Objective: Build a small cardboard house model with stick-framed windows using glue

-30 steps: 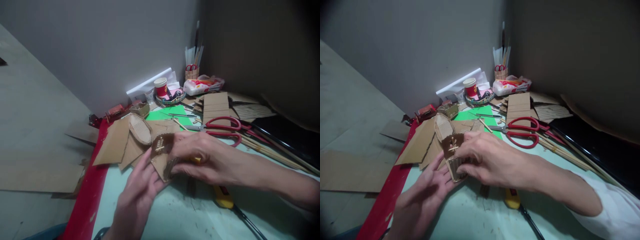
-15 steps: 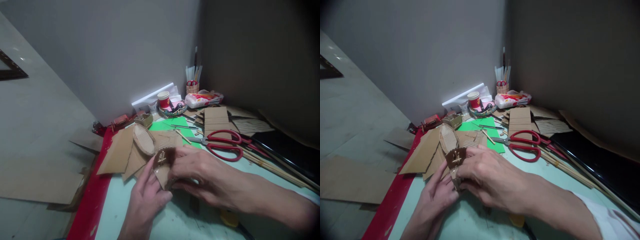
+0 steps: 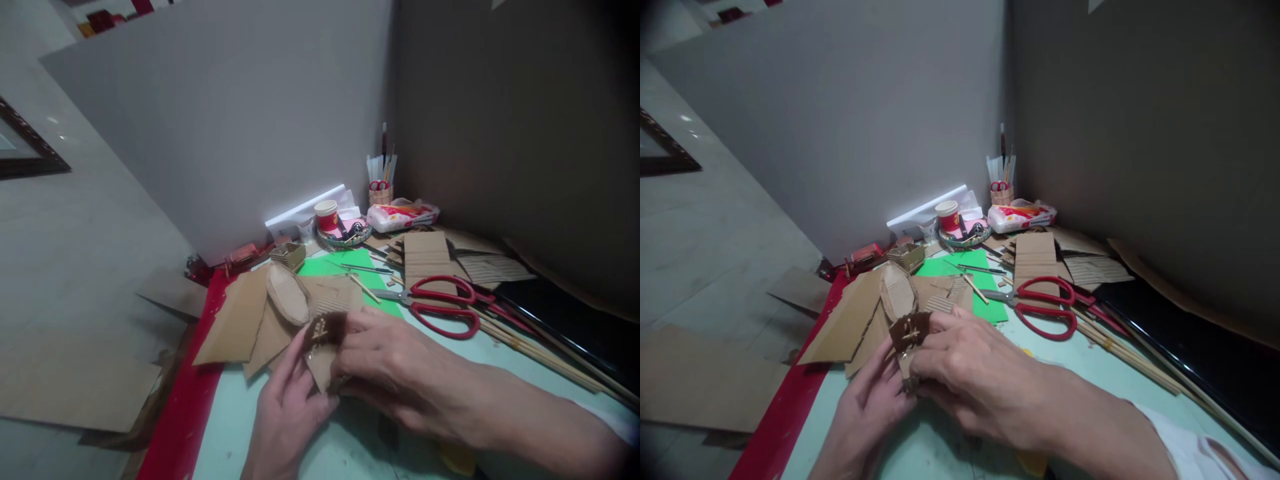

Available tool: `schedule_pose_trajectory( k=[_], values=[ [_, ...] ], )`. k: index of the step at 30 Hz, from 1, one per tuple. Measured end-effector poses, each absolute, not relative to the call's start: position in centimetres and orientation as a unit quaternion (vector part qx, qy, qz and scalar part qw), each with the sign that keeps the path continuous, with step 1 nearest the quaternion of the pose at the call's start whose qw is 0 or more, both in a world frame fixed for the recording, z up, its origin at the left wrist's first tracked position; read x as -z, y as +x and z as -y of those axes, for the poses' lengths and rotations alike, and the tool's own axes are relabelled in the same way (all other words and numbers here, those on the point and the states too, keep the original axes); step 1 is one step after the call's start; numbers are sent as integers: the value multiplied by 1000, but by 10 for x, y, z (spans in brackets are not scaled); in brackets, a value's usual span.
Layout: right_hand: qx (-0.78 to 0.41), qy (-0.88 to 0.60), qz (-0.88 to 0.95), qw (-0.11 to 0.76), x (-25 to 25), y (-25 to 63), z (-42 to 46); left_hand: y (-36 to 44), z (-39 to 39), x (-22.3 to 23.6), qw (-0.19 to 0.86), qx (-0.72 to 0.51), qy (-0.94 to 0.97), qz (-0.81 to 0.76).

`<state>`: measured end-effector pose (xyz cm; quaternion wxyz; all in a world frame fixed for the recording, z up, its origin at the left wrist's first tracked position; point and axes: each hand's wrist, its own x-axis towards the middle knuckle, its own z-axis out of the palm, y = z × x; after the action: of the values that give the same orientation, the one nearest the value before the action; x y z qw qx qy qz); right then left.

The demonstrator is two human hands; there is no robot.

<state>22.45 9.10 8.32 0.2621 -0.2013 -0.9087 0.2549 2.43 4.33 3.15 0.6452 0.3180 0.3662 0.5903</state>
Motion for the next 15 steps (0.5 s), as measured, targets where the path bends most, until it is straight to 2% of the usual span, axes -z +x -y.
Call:
schedule_pose_trajectory(
  k=[15],
  values=[
    [-247, -200, 905, 282, -90, 226, -91, 26, -43, -32, 569, -626, 355, -399]
  ],
)
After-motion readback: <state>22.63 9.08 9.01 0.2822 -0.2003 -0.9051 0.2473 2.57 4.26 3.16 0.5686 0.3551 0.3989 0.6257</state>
